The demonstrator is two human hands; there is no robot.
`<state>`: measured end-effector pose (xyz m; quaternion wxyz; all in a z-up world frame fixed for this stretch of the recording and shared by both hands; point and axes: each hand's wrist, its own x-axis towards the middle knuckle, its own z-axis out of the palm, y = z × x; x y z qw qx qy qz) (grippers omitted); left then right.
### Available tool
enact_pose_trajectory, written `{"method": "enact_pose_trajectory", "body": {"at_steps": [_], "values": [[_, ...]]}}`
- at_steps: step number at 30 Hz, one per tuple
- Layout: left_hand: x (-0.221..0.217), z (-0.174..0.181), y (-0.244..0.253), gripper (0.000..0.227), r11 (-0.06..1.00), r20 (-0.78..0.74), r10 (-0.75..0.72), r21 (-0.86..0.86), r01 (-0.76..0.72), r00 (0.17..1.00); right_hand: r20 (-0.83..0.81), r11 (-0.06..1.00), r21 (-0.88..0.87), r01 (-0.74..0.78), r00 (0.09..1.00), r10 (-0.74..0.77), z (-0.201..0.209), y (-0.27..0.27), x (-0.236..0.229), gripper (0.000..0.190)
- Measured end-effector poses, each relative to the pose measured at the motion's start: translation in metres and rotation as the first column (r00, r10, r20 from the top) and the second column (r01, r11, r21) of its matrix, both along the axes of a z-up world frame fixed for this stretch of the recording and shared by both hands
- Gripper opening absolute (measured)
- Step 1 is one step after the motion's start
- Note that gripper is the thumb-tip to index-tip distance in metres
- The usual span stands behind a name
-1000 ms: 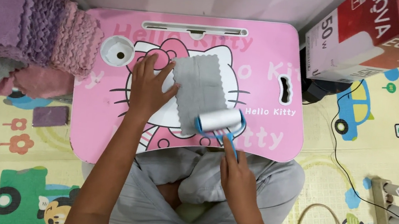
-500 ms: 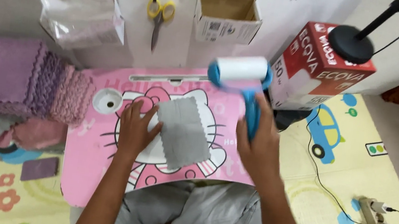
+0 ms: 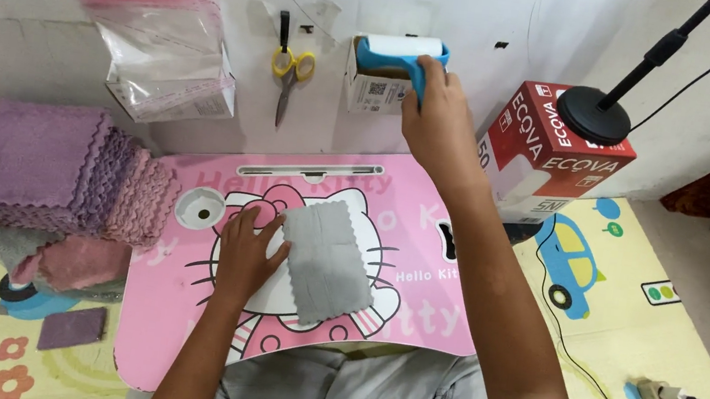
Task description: The person cleans purple and gray cloths using a lint roller on a small pink table. They pick up the cloths one at a time, roll the lint roller over them, and then move them to a stack.
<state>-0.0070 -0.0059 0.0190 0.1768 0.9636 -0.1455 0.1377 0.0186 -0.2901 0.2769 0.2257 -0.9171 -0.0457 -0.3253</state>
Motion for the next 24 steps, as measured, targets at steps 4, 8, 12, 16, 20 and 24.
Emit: {"method": "enact_pose_trajectory", "body": {"at_steps": [4, 8, 12, 16, 20, 24], "values": [[-0.002, 0.005, 0.000, 0.045, 1.000, 0.009, -0.006, -0.003, 0.006, 1.000, -0.183, 0.995, -0.086, 0.054, 0.981, -0.069, 0.001, -0.007, 0.034, 0.041], [0.008, -0.020, 0.006, 0.053, 0.996, 0.129, -0.080, -0.017, 0.083, 0.988, -0.479, 0.998, 0.049, 0.034, 0.878, -0.007, 0.044, 0.010, 0.024, 0.028], [0.008, -0.022, 0.006, 0.052, 0.995, 0.157, -0.085, -0.031, 0.091, 0.984, -0.747, 0.962, 0.247, 0.120, 0.655, 0.110, 0.081, 0.023, 0.013, 0.039], [0.008, -0.020, 0.006, 0.051, 0.993, 0.183, -0.097, -0.045, 0.107, 0.978, -0.766, 0.930, 0.348, 0.118, 0.607, 0.210, 0.095, 0.021, -0.003, 0.054], [0.006, -0.015, 0.006, 0.052, 0.994, 0.138, -0.087, -0.049, 0.095, 0.987, -0.706, 0.901, 0.408, 0.148, 0.677, 0.209, 0.081, 0.008, -0.023, 0.075], [0.010, -0.020, 0.006, 0.049, 0.993, 0.168, -0.088, -0.061, 0.100, 0.982, -0.243, 0.865, 0.499, 0.040, 0.965, 0.096, 0.004, -0.041, -0.010, 0.048]]}}
